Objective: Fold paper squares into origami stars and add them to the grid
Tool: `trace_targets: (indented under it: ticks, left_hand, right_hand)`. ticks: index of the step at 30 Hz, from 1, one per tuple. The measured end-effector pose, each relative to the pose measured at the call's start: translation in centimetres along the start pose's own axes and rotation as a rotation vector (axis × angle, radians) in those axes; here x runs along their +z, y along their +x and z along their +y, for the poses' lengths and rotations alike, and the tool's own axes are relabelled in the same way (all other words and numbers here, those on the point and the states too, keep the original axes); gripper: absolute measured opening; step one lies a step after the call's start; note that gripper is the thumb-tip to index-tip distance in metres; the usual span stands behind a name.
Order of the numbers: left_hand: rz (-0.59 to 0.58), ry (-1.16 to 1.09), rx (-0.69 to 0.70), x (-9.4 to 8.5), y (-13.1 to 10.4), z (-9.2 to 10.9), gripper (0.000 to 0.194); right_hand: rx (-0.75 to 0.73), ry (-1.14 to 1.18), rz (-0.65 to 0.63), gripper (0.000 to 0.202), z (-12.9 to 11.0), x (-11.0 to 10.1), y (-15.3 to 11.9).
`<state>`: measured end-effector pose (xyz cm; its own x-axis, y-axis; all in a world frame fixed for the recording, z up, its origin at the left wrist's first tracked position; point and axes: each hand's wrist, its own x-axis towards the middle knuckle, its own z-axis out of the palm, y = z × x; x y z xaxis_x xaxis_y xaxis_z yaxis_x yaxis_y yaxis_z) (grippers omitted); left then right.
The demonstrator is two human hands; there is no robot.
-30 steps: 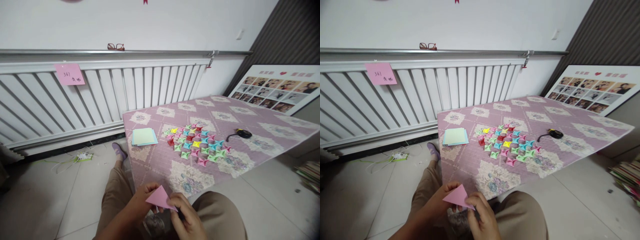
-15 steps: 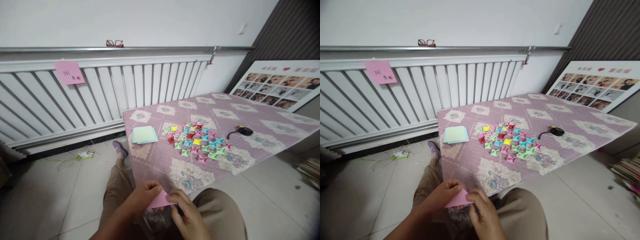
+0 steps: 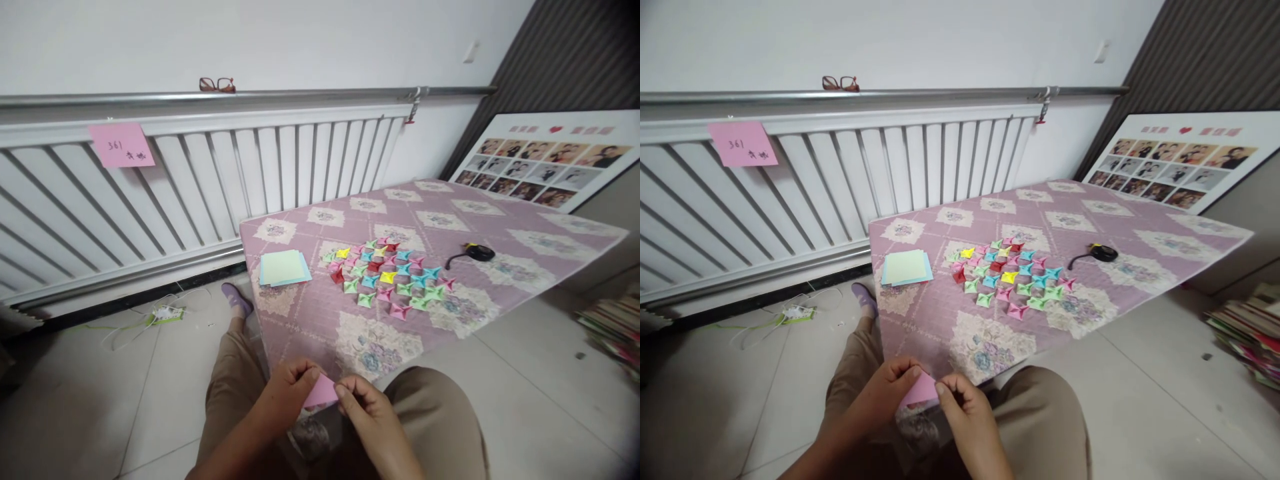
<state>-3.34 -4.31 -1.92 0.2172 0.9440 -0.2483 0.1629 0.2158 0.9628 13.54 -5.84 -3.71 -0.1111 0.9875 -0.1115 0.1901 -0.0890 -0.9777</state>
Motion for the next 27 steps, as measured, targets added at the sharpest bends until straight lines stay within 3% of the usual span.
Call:
trace_targets:
  ticks: [10,20,27]
  left_hand:
    - [0.037,0.019,0.036,0.5,0.2,-0.6,0.029]
    - [0.075,0.052,0.065,0.9,0.2,-0.5,0.021]
    - [0.079,0.056,0.066,1.2,-0.1,-0.4,0.023]
  right_hand:
    - [-0.051,-0.068,0.106,0.032,0.5,0.4,-0.1]
    - [0.003,0.019,0.029,0.034,0.1,0.4,-0.2]
    - [-0.081,-0.057,0.064,0.029,0.9,0.8,-0.1]
